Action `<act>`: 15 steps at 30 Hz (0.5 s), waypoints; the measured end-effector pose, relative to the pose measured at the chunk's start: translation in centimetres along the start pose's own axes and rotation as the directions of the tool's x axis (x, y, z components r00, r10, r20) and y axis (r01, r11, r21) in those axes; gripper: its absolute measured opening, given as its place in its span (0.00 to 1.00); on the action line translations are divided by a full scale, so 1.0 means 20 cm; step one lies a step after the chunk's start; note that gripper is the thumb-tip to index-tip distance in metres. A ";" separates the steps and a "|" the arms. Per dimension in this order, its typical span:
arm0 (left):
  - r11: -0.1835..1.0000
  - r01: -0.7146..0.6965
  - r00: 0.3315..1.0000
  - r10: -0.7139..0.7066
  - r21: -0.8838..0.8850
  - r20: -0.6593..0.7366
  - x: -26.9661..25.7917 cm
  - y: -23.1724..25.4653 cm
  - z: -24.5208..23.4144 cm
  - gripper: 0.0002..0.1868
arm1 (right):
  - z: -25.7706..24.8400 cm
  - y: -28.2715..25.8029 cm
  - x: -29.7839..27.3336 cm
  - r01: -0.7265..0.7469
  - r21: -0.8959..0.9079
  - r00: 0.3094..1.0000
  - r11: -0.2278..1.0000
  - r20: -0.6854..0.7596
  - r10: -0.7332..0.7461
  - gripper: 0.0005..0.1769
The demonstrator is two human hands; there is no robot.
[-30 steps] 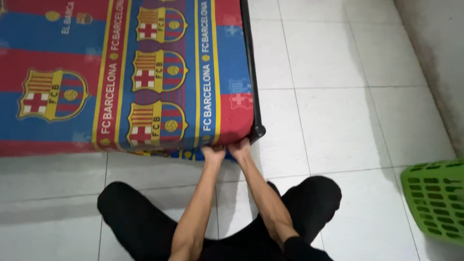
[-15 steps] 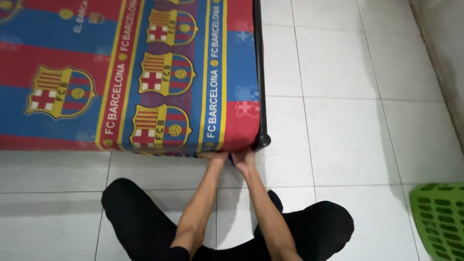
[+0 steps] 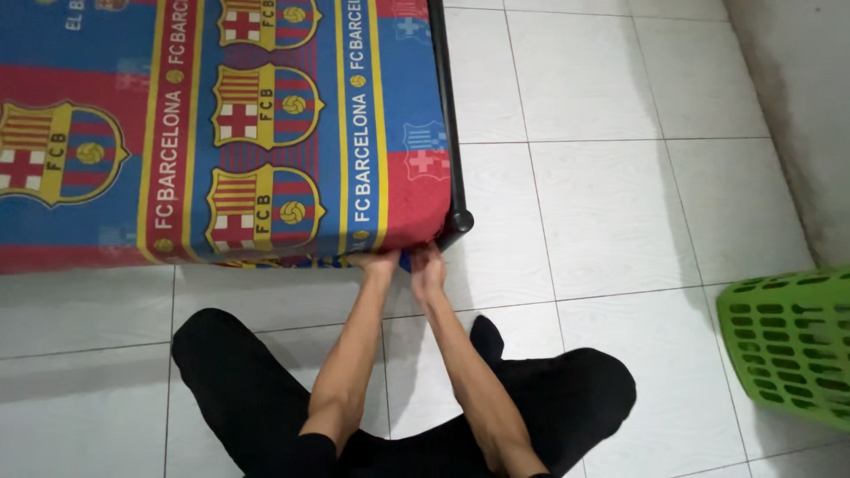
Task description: The person kneels on the floor and pulls a fitted sheet with an FC Barcelona pattern over a mattress on a metal bed frame. They systematically tuck the elasticized corners and edges of the sheet under the mattress to secure it.
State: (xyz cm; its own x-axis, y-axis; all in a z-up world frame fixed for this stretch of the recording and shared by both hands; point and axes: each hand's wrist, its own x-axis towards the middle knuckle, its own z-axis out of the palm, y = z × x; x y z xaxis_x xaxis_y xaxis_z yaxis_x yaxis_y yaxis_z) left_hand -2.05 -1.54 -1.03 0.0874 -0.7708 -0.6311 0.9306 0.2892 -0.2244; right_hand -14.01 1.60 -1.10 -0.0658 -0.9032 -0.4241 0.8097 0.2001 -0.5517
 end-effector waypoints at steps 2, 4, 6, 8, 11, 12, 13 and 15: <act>0.999 -0.021 1.000 0.021 0.036 -0.007 0.01 0.00 -0.01 0.53 | 0.02 -0.02 0.05 -0.020 0.100 0.991 0.995 0.134 0.006 0.15; 0.998 -0.018 0.999 0.020 0.062 -0.031 -0.01 0.00 0.02 0.52 | 0.04 -0.03 0.10 -0.084 0.155 0.986 0.984 0.157 0.059 0.16; 0.998 0.009 0.997 -0.005 0.060 -0.072 -0.04 0.00 0.02 0.51 | 0.05 -0.06 0.14 -0.183 0.156 0.982 0.971 0.077 0.173 0.23; 0.998 -0.002 1.000 0.003 0.058 -0.020 -0.06 -0.01 0.05 0.50 | 0.11 -0.04 0.18 -0.175 0.266 0.983 0.948 0.106 0.152 0.24; 0.999 -0.024 0.998 0.026 0.037 -0.059 -0.11 -0.02 0.10 0.50 | 0.12 0.00 0.22 -0.216 0.296 0.966 0.931 0.202 0.160 0.27; 0.999 -0.032 0.995 0.035 0.026 -0.098 -0.13 -0.02 0.11 0.50 | 0.12 0.00 0.22 -0.238 0.281 0.956 0.930 0.236 0.173 0.28; 0.999 -0.032 0.996 0.035 0.030 -0.083 -0.13 -0.03 0.12 0.50 | 0.14 0.00 0.25 -0.221 0.256 0.950 0.941 0.276 0.148 0.29; 0.999 -0.036 0.997 0.038 0.038 -0.068 -0.16 -0.03 0.11 0.49 | 0.14 0.01 0.28 -0.240 0.254 0.945 0.937 0.280 0.167 0.31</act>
State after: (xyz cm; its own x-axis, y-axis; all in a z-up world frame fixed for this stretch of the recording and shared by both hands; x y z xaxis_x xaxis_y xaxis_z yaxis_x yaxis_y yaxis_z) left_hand -2.01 -0.47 2.75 0.0987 -0.7186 -0.6884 0.9398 0.2948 -0.1730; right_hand -12.57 -4.46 -1.51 0.2361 -0.9270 -0.2915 0.9226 0.3080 -0.2322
